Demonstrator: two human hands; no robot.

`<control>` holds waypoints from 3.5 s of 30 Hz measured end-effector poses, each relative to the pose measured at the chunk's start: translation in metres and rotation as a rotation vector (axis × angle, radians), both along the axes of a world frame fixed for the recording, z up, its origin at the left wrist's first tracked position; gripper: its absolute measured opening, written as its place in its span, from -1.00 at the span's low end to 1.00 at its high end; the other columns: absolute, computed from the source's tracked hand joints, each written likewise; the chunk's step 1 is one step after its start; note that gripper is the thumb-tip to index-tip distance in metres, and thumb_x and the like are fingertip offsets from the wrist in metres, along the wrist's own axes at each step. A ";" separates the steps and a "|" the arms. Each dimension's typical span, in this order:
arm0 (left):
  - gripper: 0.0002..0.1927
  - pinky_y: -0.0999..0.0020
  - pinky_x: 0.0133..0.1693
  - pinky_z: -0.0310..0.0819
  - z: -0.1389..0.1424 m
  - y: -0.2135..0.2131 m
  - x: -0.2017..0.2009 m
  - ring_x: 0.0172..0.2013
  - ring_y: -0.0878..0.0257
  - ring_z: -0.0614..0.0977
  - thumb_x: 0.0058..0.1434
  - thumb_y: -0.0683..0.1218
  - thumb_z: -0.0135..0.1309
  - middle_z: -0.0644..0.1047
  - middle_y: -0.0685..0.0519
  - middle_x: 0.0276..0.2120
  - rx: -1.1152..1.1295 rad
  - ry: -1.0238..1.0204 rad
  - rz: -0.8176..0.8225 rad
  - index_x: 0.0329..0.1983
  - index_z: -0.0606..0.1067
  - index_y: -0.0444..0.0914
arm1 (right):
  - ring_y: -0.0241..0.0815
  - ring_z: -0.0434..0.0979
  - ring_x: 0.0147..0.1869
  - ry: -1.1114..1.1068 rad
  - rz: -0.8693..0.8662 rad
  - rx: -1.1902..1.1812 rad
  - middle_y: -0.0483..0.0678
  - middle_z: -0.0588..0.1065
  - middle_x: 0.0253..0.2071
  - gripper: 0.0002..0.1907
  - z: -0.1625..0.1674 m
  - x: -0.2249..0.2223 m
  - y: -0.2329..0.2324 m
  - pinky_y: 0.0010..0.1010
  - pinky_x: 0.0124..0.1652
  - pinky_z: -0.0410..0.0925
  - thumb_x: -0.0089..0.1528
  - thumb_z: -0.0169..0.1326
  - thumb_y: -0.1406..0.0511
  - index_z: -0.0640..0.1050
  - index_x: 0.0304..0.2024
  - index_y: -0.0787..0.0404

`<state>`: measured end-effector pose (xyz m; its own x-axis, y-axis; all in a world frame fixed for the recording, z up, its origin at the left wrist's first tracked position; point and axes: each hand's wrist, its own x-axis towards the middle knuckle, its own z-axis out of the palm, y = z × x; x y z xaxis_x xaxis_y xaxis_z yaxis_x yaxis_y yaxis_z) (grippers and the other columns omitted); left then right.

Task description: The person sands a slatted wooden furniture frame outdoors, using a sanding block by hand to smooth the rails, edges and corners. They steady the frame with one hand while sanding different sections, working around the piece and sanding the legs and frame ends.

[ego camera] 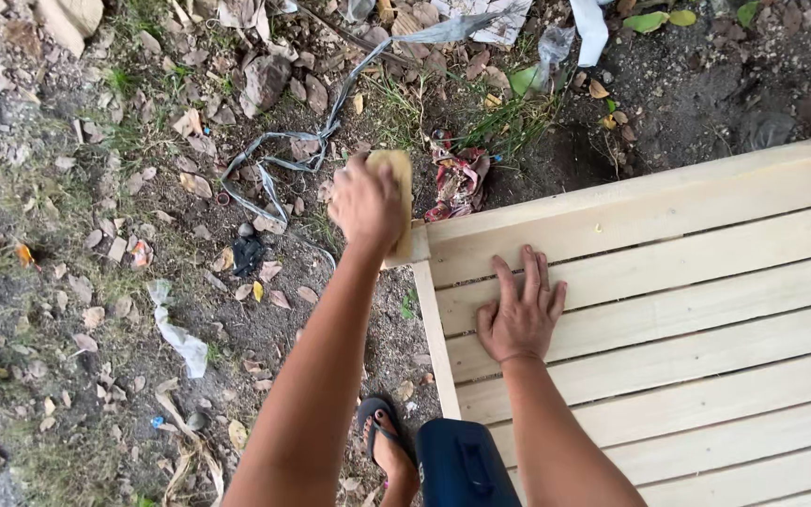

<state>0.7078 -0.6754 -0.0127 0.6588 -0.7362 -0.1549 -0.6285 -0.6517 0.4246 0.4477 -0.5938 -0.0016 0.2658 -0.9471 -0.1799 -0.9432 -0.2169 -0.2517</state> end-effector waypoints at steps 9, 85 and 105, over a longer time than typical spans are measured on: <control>-0.31 -0.07 0.06 0.23 0.030 0.099 -0.037 0.03 -0.12 0.49 0.37 0.19 -0.08 0.42 -0.21 0.05 -0.042 0.136 0.039 0.43 0.19 -0.28 | 0.04 -0.09 0.65 0.002 0.003 -0.020 -0.03 0.03 0.55 -0.26 0.001 -0.001 0.001 0.29 0.44 -0.20 0.04 0.01 0.22 0.34 0.33 -0.16; -0.45 0.21 -0.03 0.54 0.013 0.117 -0.033 -0.09 0.14 0.64 0.39 -0.02 -0.18 0.60 -0.10 -0.02 0.178 1.627 0.283 0.37 0.33 -0.39 | -0.01 0.32 0.53 -0.264 0.664 0.050 0.03 0.38 0.42 -0.24 0.119 0.077 -0.016 -0.12 0.45 0.25 0.24 0.21 0.38 0.29 0.48 0.11; -0.31 0.37 0.36 0.07 0.009 0.083 -0.086 0.33 0.29 0.36 0.50 0.21 -0.49 0.40 0.03 0.34 -0.336 1.723 0.514 0.39 0.28 -0.36 | 0.05 0.09 0.67 0.090 0.070 0.379 0.01 0.30 0.47 -0.44 0.020 0.075 -0.080 -0.21 0.50 0.16 0.27 0.03 0.43 0.37 0.35 0.18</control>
<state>0.6218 -0.5924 -0.0039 0.0880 -0.6752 -0.7323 0.8118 -0.3775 0.4456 0.5230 -0.6736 0.0183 0.2944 -0.7891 -0.5391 -0.9515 -0.1890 -0.2428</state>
